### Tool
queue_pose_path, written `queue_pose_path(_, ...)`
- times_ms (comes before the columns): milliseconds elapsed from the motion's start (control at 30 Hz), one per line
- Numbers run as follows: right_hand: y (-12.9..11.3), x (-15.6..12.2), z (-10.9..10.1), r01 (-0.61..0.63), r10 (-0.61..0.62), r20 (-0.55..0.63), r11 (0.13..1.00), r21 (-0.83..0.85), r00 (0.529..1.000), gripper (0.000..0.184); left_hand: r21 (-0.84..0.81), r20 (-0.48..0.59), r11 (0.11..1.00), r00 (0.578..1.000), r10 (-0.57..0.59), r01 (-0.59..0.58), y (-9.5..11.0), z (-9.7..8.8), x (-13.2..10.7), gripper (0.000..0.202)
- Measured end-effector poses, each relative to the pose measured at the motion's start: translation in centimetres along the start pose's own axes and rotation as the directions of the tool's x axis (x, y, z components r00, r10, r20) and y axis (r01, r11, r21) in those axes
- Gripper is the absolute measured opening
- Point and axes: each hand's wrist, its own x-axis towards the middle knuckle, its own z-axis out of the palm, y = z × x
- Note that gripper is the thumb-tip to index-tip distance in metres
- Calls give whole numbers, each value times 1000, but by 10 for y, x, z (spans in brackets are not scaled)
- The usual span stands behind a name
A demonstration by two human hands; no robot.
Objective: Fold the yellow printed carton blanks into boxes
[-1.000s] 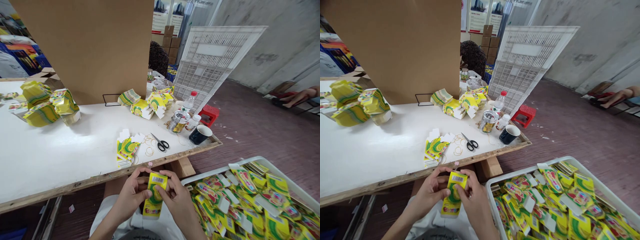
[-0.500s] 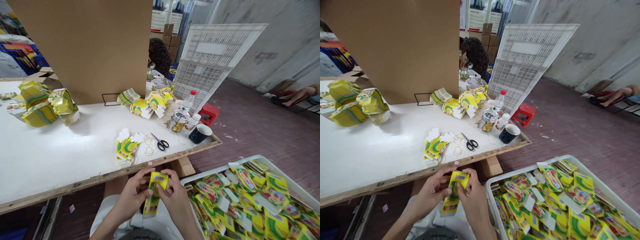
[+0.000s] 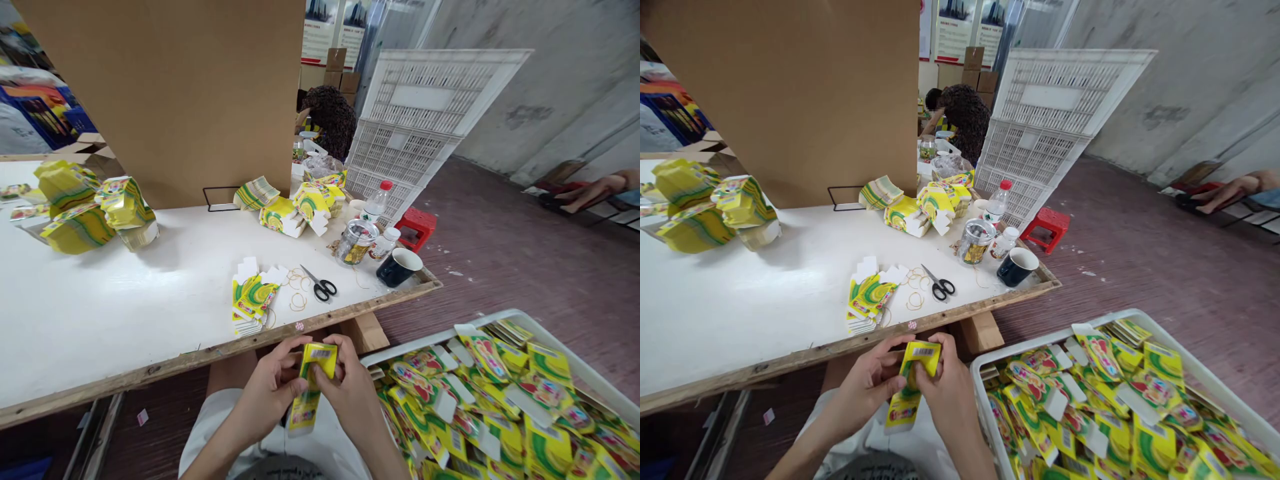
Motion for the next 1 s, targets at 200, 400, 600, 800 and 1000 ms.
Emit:
queue_pose_path(200, 2, -1, -12, 157, -170, 30, 955, 250, 985, 33, -26, -86, 999, 996, -24, 22, 7, -8, 2, 53)
queue_pose_path(400, 1, -1, -3, 135, -106, -87, 857, 497, 991, 24, 13, -100, 1000, 995, 2, -1, -2, 0, 6, 43)
queue_pose_path(600, 22, -10, -48, 212, -193, -222, 975, 64, 956, 24, 410, -68, 903, 982, 175, -133, -10, -6, 16, 41)
queue_pose_path(800, 50, -31, -129, 94, -323, -338, 831, -548, 884, 40, 865, -454, 431, 766, 454, 257, 10, -74, 56, 59)
queue_pose_path(1000, 4, -19, -47, 273, -308, -210, 945, -180, 928, 21, 825, -540, 437, 731, 418, 358, 29, -86, 60, 23)
